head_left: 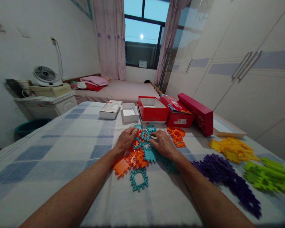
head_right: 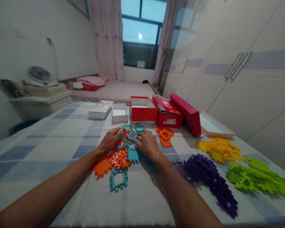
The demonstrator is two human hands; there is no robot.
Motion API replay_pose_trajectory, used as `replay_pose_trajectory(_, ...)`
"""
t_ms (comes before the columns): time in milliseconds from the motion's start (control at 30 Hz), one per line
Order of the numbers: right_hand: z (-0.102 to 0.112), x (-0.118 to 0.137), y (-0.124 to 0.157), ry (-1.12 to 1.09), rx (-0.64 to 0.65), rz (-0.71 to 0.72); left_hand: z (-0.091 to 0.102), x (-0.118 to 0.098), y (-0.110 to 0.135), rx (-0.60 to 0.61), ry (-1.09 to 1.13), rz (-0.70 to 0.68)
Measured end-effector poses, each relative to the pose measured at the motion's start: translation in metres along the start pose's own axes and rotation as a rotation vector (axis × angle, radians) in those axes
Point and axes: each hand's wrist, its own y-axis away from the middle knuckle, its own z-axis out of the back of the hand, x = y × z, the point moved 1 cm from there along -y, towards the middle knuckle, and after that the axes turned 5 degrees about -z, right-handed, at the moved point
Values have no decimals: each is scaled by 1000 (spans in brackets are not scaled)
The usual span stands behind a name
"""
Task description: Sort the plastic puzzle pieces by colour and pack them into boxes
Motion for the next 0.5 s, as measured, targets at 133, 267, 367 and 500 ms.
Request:
replay_pose_trajectory(133,-8,-1,3,54,60,-15,-1,-1,-1,12,-48,-32)
replay_pose_trajectory(267,-11,-1,3,-37,48,-15,-4,3,0,39,34,-66)
replay_pose_trajectory(367,-11,-2,0,-100,24,-42,-7,6,1,33,114,-60)
replay_pose_trajectory(500,-10,-3,-5,-86,-16,-101,-10,6,2,58,169,-82)
